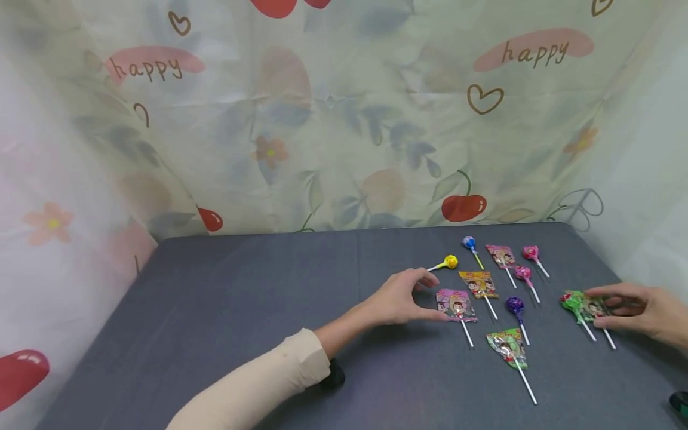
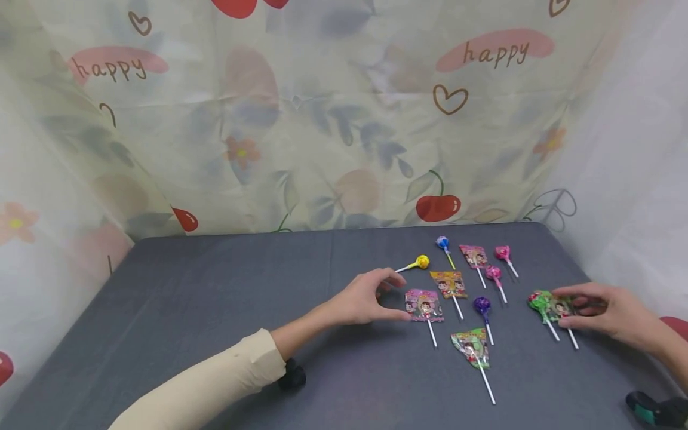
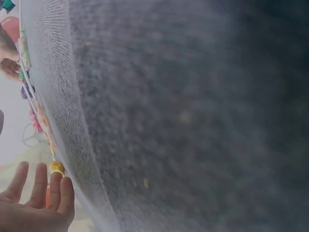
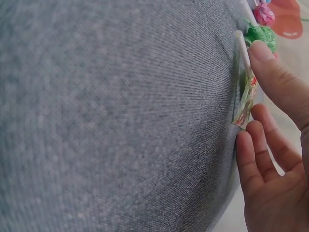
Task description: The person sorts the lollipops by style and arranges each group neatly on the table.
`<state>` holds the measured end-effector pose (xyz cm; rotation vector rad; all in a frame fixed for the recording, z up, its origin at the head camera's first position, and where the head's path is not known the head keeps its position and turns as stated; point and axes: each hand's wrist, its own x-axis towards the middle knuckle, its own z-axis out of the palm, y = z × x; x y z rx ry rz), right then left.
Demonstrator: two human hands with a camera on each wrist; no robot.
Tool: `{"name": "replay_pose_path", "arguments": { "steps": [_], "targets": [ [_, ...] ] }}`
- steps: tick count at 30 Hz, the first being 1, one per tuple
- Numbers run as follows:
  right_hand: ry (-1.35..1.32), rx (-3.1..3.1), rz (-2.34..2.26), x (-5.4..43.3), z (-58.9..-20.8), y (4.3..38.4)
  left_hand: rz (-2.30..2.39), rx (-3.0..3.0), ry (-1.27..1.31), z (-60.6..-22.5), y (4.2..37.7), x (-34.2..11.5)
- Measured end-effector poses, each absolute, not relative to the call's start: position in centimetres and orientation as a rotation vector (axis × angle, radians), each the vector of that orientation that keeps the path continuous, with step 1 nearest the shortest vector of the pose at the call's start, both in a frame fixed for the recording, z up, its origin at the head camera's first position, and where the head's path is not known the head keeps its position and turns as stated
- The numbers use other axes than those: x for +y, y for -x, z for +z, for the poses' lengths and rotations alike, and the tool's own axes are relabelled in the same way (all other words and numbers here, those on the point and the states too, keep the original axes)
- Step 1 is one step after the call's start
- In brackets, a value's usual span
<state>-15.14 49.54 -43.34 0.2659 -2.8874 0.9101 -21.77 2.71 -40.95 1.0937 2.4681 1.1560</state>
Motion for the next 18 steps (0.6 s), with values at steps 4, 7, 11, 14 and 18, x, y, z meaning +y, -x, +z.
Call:
{"name": "replay_pose_path", "arguments": {
  "steps": [4,7,11,14,18],
  "targets": [
    [-0.252,-2.896,0.887,49.6,-43.3,15.2,1.129,2.48,-1.095,-41.1,21.9,3.3],
    [-0.224,-2.928,0.855,49.6,-43.2,15.3,1.101,2.484,-1.094,-41.2,22.1,3.7],
    [-0.185,-2.976,0.807,49.8,-43.2,15.5,1.094,2.466,-1.091,-41.2,22.4,4.3],
    [-0.179,-2.977,0.814,49.8,-43.3,15.5,1.134,2.437,-1.069,-41.2,22.5,4.8],
    [-0.211,-2.943,0.83,49.9,-43.4,15.6,1.182,2.409,-1.029,-41.2,22.7,5.1]
  ]
}}
